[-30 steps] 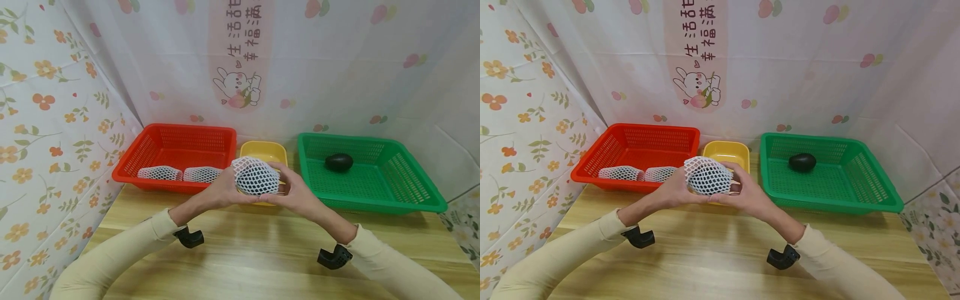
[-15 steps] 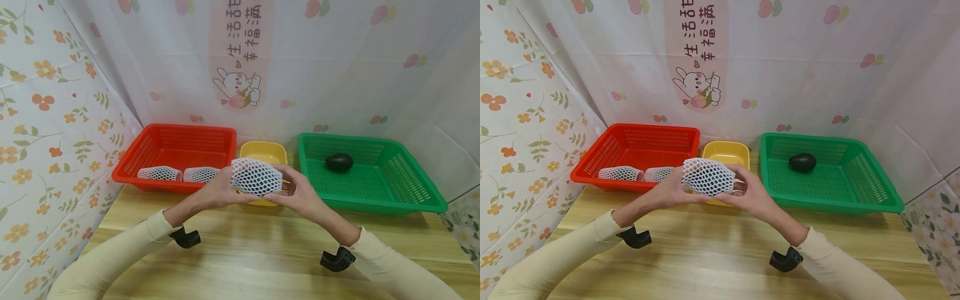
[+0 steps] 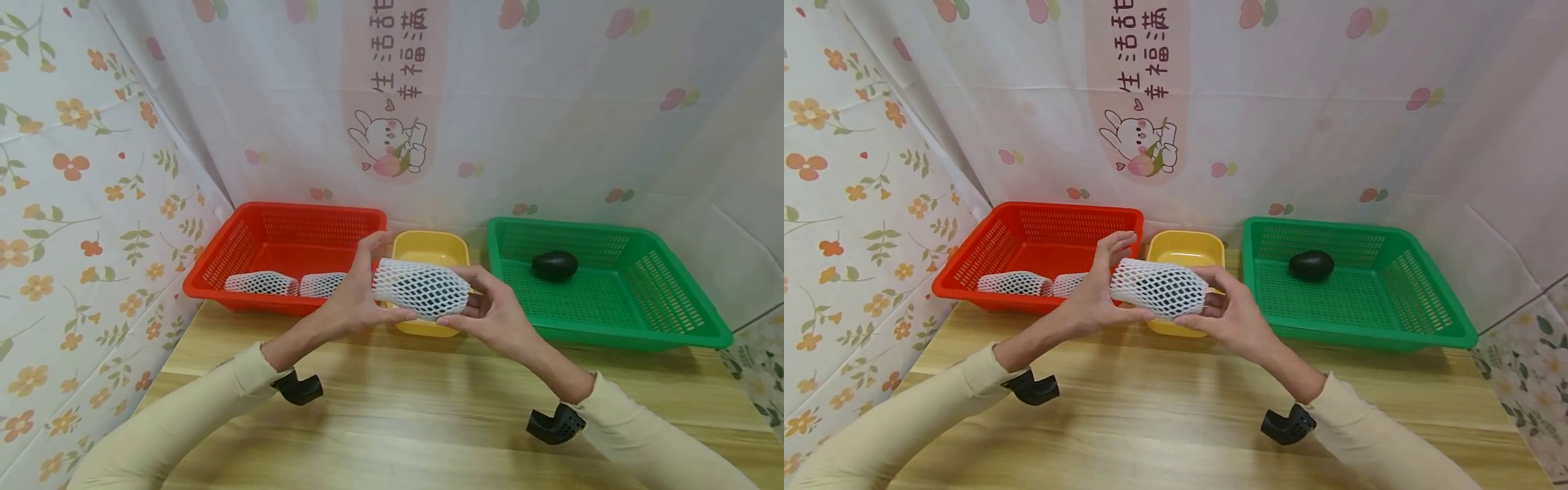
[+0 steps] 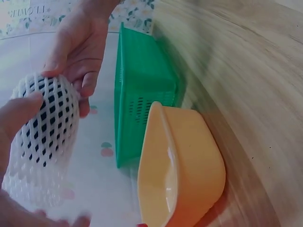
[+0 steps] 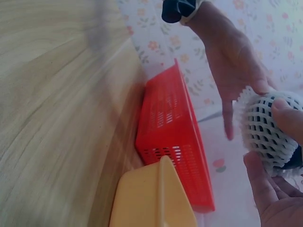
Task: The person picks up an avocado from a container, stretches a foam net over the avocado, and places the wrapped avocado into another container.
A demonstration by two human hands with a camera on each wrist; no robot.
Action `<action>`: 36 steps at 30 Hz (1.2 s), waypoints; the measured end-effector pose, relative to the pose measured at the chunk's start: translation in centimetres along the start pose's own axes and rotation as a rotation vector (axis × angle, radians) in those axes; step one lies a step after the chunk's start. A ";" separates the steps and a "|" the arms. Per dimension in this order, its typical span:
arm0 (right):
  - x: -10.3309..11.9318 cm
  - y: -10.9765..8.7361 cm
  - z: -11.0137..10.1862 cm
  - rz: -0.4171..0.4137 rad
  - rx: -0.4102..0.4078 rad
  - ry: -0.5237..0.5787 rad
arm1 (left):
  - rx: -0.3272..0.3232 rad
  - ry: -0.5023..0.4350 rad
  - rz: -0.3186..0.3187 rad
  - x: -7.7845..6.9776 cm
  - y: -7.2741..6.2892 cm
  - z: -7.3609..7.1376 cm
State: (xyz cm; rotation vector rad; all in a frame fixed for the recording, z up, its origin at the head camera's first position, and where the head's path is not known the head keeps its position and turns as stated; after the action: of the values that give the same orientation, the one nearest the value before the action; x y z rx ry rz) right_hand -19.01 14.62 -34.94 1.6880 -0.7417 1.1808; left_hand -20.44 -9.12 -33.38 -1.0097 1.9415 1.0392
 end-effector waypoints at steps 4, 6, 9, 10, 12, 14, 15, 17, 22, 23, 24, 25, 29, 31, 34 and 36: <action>0.0 -0.1 0.1 -0.004 0.017 -0.009 | 0.118 -0.023 -0.012 0.2 0.0 0.1; 0.0 -0.1 0.2 -0.005 0.024 -0.010 | 0.157 -0.033 -0.018 0.3 0.0 0.2; -0.1 -0.2 0.3 -0.006 0.029 -0.011 | 0.172 -0.056 -0.025 0.4 0.0 0.2; -0.1 -0.2 0.3 -0.005 0.029 -0.011 | 0.171 -0.069 -0.026 0.4 0.0 0.3; -0.2 -0.2 0.3 -0.003 0.028 -0.008 | 0.163 -0.076 -0.027 0.4 0.0 0.3; -0.2 -0.2 0.3 -0.002 0.027 -0.011 | 0.156 -0.083 -0.028 0.4 0.0 0.3; -0.2 -0.1 0.3 -0.002 0.027 -0.012 | 0.154 -0.086 -0.029 0.5 0.0 0.3; -0.3 -0.1 0.2 -0.001 0.027 -0.014 | 0.151 -0.090 -0.029 0.5 -0.1 0.4; -0.4 0.1 0.1 0.000 0.026 -0.017 | 0.147 -0.117 -0.040 0.8 0.0 0.6; -0.5 0.1 0.0 -0.001 0.025 -0.018 | 0.147 -0.119 -0.045 0.8 0.0 0.6; -0.5 0.1 0.0 -0.001 0.025 -0.018 | 0.146 -0.121 -0.051 0.8 0.0 0.7; -0.5 0.1 0.0 0.000 0.024 -0.018 | 0.146 -0.120 -0.058 0.9 0.0 0.7; -0.7 0.1 -0.1 0.000 0.021 -0.018 | 0.148 -0.091 -0.058 0.9 0.0 0.8; -0.8 0.0 -0.1 -0.003 0.018 -0.022 | 0.145 -0.062 -0.043 0.8 0.0 0.8; -0.9 0.1 -0.2 -0.015 0.009 -0.037 | 0.137 -0.003 -0.003 0.4 0.1 0.7; -0.9 0.1 -0.2 -0.025 0.001 -0.049 | 0.126 0.055 0.040 0.1 0.2 0.6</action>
State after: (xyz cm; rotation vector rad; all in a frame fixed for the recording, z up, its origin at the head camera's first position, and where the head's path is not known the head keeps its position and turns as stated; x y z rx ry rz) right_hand -19.48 14.72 -35.76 1.7277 -0.7487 1.1261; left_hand -20.56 -8.53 -33.66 -0.9424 2.0522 0.9066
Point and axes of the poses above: each hand's wrist, its own y-axis towards the middle knuckle, its own z-axis out of the palm, x = y × z, the point moved 3 cm from there along y, towards the middle knuckle, and after that the axes turned 3 degrees about -x, right-handed, at the moved point
